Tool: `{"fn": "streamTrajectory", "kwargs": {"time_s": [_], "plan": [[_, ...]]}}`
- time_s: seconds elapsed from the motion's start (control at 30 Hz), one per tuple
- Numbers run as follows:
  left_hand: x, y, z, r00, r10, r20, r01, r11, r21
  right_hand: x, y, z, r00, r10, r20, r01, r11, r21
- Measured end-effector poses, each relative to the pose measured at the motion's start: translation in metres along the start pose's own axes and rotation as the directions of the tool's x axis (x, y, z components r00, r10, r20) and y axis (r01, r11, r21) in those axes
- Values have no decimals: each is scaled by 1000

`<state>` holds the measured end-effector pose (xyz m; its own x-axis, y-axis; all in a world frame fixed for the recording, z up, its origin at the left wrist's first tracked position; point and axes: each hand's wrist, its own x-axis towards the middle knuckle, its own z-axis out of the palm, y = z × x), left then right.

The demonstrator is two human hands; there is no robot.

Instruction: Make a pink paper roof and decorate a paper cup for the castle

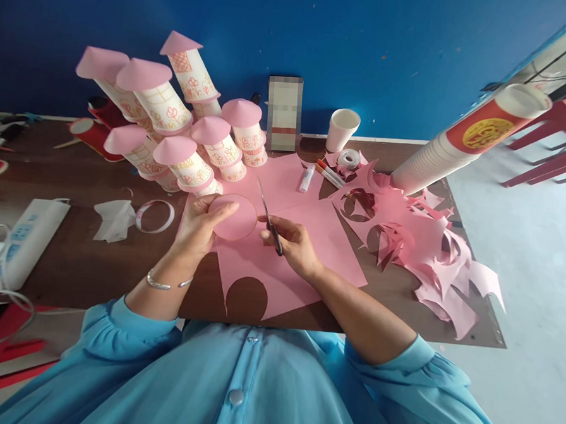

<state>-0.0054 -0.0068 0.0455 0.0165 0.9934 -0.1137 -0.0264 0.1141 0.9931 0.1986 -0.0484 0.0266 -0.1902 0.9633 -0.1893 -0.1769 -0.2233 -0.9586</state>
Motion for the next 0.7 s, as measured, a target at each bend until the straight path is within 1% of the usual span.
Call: {"fn": "streamTrajectory", "kwargs": {"time_s": [0.17, 0.3, 0.37, 0.4, 0.43, 0.47, 0.5, 0.53, 0.57, 0.6, 0.63, 0.67, 0.7], "plan": [[1, 5, -3, 1000, 1, 17, -1, 1000, -2, -1, -3, 1, 999, 11, 41, -10, 1000, -20], [2, 4, -3, 1000, 22, 10, -22, 1000, -6, 0, 0, 2, 999, 1, 37, -1, 1000, -5], [1, 4, -3, 999, 39, 4, -39, 999, 21, 0, 1, 1, 999, 5, 35, -5, 1000, -13], [0, 5, -2, 998, 61, -2, -61, 996, 59, 1, 3, 1, 999, 8, 31, -7, 1000, -18], [-1, 7, -2, 994, 109, -13, -107, 987, 121, 1, 4, 0, 1000, 10, 25, -9, 1000, -21], [-2, 8, -1, 981, 193, -28, -183, 961, 206, 1, 5, -1, 1000, 10, 16, -10, 1000, -21], [-4, 9, -1, 948, 316, -37, -290, 906, 308, 1, 6, -1, 1000, 9, 5, -9, 1000, -15], [-5, 10, -1, 887, 461, -22, -411, 811, 416, 2, 7, -2, 1000, 7, -3, -7, 1000, 0], [-6, 10, -1, 800, 599, 23, -525, 681, 510, 2, 8, -2, 1000, 6, -8, -6, 1000, 25], [-6, 9, -2, 697, 711, 91, -620, 534, 574, 2, 9, -2, 1000, 6, -9, -5, 998, 61], [-7, 6, -3, 593, 789, 163, -692, 395, 604, 2, 8, -2, 1000, 4, -9, -3, 994, 106], [-7, 3, -4, 501, 835, 226, -742, 280, 609, 3, 8, -1, 1000, 0, -9, 1, 988, 153], [-6, -1, -5, 431, 859, 276, -775, 195, 602, 2, 6, 0, 1000, -5, -11, 7, 981, 194]]}}
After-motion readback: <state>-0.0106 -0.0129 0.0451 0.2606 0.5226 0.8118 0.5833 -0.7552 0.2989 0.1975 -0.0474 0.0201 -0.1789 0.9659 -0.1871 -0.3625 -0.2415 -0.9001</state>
